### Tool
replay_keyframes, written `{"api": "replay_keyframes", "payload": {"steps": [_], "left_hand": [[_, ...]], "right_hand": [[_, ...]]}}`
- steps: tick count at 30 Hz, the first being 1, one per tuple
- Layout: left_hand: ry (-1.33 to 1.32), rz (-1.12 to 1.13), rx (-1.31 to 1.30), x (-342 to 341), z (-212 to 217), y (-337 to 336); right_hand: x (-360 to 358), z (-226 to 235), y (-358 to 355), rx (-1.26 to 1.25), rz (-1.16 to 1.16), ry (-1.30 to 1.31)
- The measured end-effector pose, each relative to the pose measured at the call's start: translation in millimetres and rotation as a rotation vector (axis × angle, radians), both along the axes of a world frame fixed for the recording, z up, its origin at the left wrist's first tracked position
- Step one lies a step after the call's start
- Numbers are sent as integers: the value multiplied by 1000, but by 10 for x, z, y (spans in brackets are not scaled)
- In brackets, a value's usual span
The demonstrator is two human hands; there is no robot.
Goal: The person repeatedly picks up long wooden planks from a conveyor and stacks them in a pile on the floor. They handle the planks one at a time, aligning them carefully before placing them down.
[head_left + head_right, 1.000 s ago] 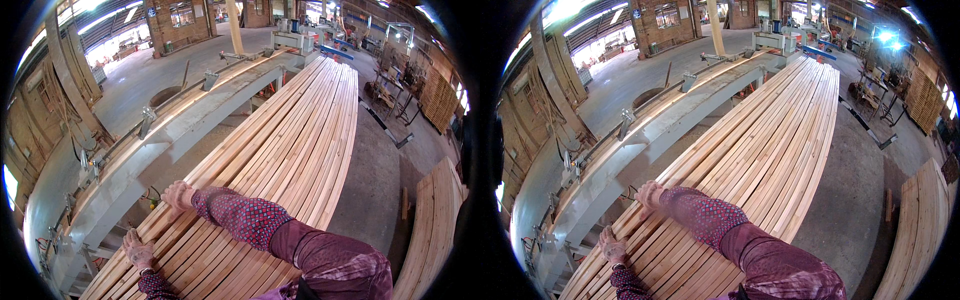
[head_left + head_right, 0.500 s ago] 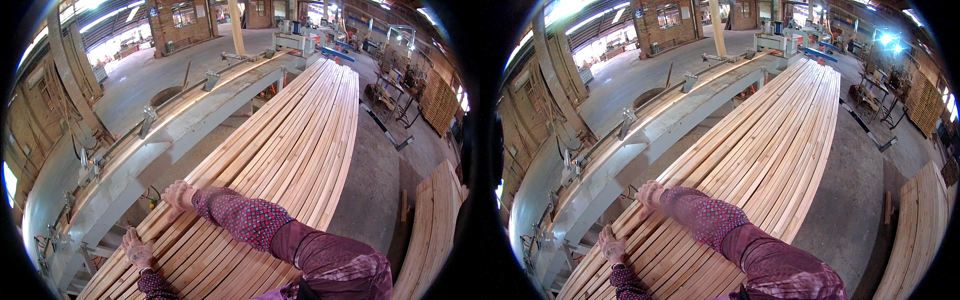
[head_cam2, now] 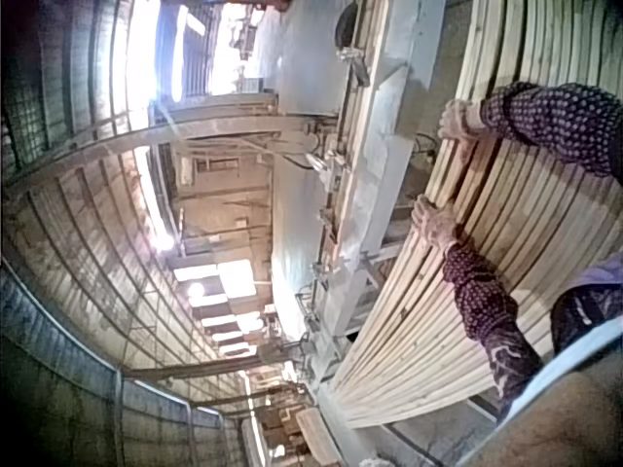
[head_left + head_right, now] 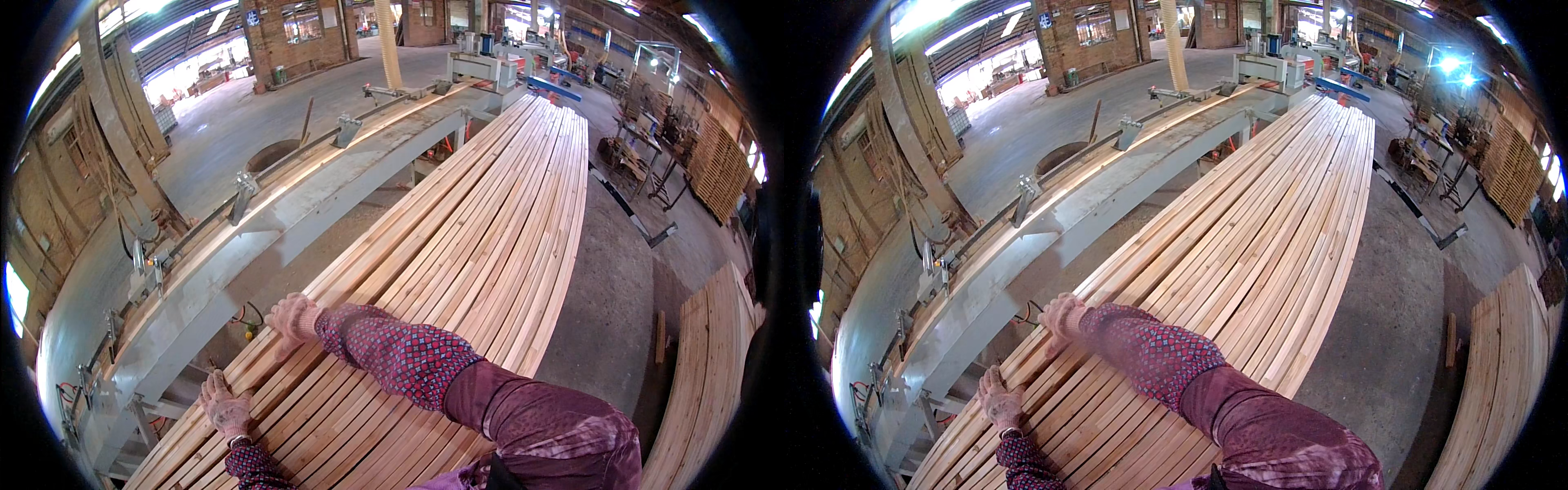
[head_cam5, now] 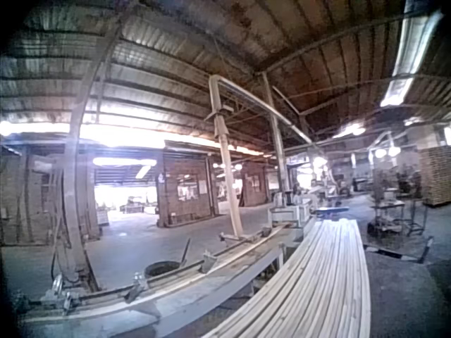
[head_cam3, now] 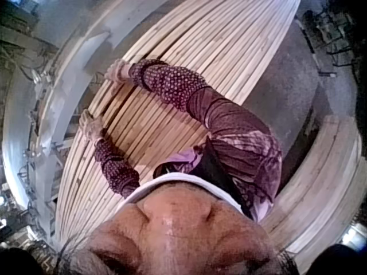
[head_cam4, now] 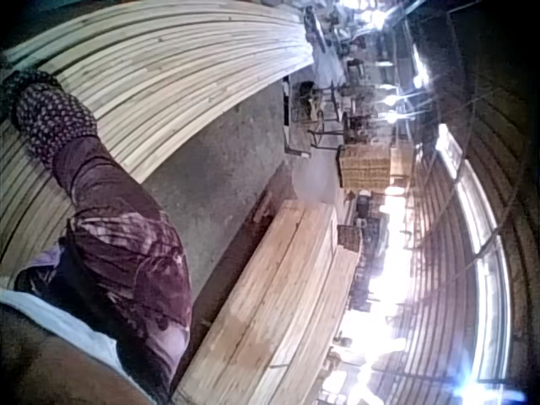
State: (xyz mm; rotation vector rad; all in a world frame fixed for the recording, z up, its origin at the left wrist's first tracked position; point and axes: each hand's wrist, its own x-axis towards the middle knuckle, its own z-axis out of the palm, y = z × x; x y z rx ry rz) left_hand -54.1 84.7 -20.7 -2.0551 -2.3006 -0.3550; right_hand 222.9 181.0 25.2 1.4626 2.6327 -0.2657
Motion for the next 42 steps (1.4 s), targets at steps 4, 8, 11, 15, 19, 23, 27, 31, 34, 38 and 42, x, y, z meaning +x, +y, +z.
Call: {"api": "replay_keyframes", "payload": {"steps": [4, 8, 11, 15, 19, 23, 27, 31, 34, 38, 42], "left_hand": [[4, -2, 8, -11, -37, 24], [1, -4, 4, -26, -27, 7], [-3, 1, -5, -1, -1, 7], [-8, 8, -7, -14, -19, 12], [-4, 12, -8, -15, -25, 11], [-14, 6, -8, -20, -11, 9], [-18, -17, 10, -19, -12, 11], [-12, -16, 19, -34, -16, 3], [-6, -25, 31, -19, -37, 18], [-3, -23, 27, -38, -54, 34], [0, -12, 32, -29, -40, 16]], "right_hand": [[14, -42, 52, -11, 29, -29], [1, -56, 44, -2, 30, 7], [1, -74, 48, 18, 27, 23], [8, -62, 39, 12, 16, 20], [4, -7, 16, -7, 9, -4], [3, 34, -5, -11, 7, -19], [14, -8, 17, 11, 21, -20], [-12, -47, 54, 0, 35, -21], [-2, -85, 60, 14, 25, -28], [-8, -77, 55, 10, 23, -24], [27, -43, 36, 20, 40, 37]]}}
